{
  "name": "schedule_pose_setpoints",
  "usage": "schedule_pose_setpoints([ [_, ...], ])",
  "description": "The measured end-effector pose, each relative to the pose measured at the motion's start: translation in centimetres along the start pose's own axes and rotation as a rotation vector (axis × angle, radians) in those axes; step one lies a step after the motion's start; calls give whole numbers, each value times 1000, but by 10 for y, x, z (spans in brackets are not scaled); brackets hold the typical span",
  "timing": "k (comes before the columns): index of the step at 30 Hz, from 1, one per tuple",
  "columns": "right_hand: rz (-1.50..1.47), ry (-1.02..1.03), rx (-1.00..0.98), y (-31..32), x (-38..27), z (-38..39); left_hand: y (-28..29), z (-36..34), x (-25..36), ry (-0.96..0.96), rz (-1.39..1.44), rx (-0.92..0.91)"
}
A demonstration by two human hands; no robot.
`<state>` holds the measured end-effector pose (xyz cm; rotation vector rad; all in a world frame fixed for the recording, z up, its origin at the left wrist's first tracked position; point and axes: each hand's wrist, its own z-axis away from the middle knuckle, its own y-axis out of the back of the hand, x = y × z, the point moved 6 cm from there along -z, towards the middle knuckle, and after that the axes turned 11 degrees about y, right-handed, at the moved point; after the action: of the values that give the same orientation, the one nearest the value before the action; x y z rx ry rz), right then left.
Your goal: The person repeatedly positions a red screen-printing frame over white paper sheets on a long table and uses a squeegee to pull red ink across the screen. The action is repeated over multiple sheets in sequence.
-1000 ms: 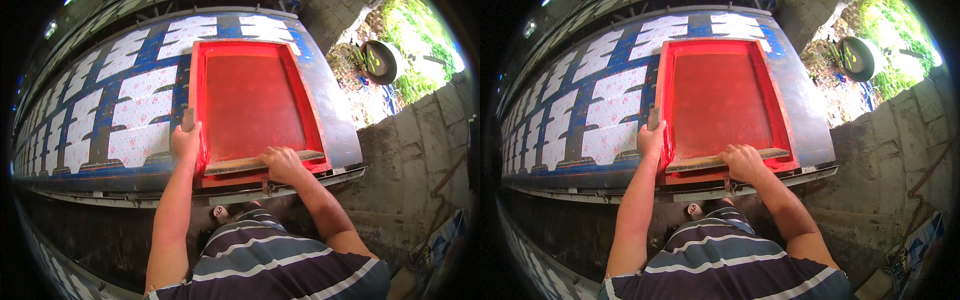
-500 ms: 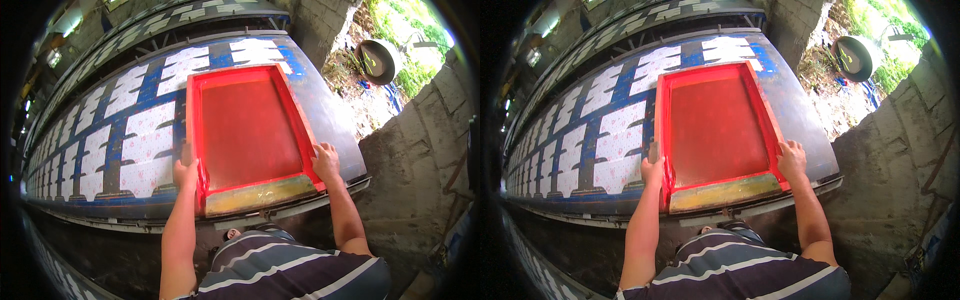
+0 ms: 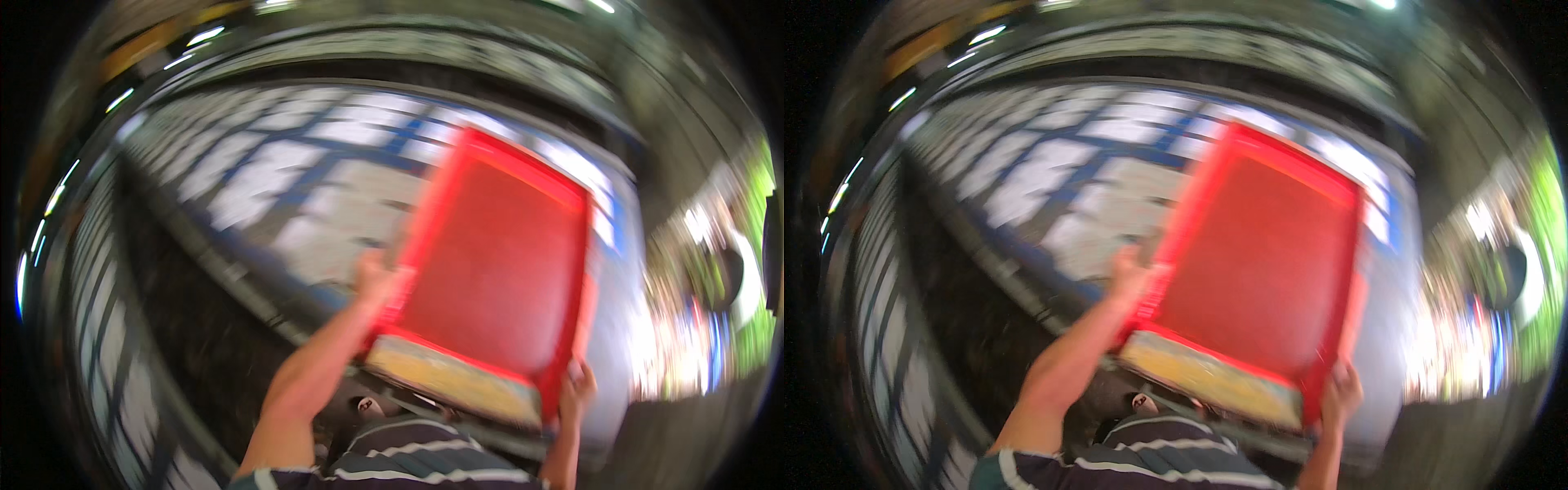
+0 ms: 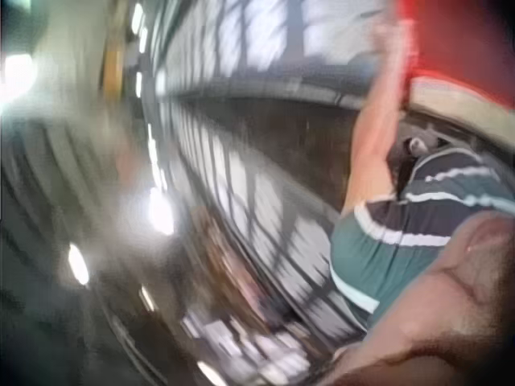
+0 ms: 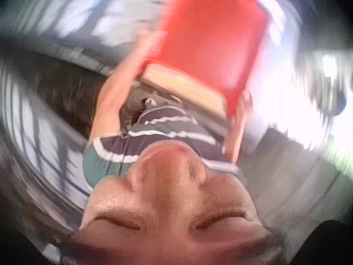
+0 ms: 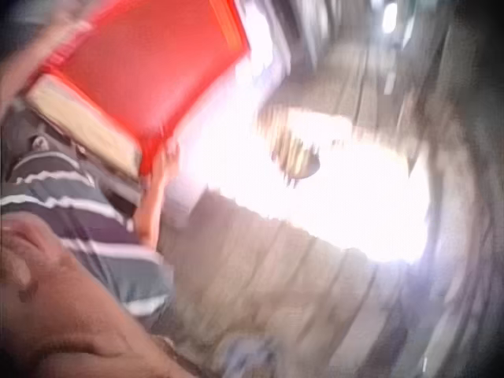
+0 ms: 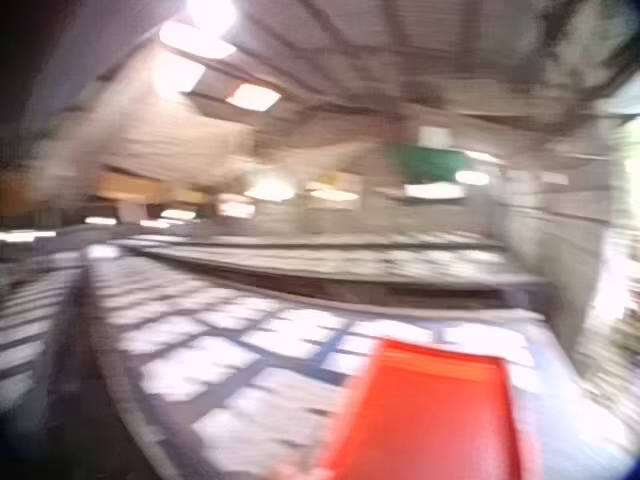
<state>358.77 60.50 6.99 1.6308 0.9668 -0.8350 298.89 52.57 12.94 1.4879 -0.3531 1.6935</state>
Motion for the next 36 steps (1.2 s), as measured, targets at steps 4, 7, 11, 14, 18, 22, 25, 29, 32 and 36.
schedule_pose_setpoints([
  [4,-390,209,-120,-74,-5,-77,59,55,31,-130,-28,411],
  [7,40,185,-202,-63,-27,-109,118,93,27,-111,13,576],
  [11,-97,446,-352,-152,-138,-117,220,163,6,-59,107,828],
  [14,-257,611,-543,-225,-224,-85,298,234,-32,-16,161,1032],
  [18,-348,670,-821,-312,-319,-23,385,337,-94,109,247,1156],
  [22,-520,924,-1026,-384,-412,59,418,466,-149,123,242,1601],
  [25,-550,1065,-1182,-425,-465,133,419,558,-185,246,231,1773],
  [29,-660,1167,-1444,-457,-524,257,391,672,-228,266,437,1933],
  [32,-745,1174,-1658,-470,-559,355,354,748,-245,240,486,2129],
  [36,-932,1199,-1948,-469,-578,495,287,832,-268,368,579,2303],
])
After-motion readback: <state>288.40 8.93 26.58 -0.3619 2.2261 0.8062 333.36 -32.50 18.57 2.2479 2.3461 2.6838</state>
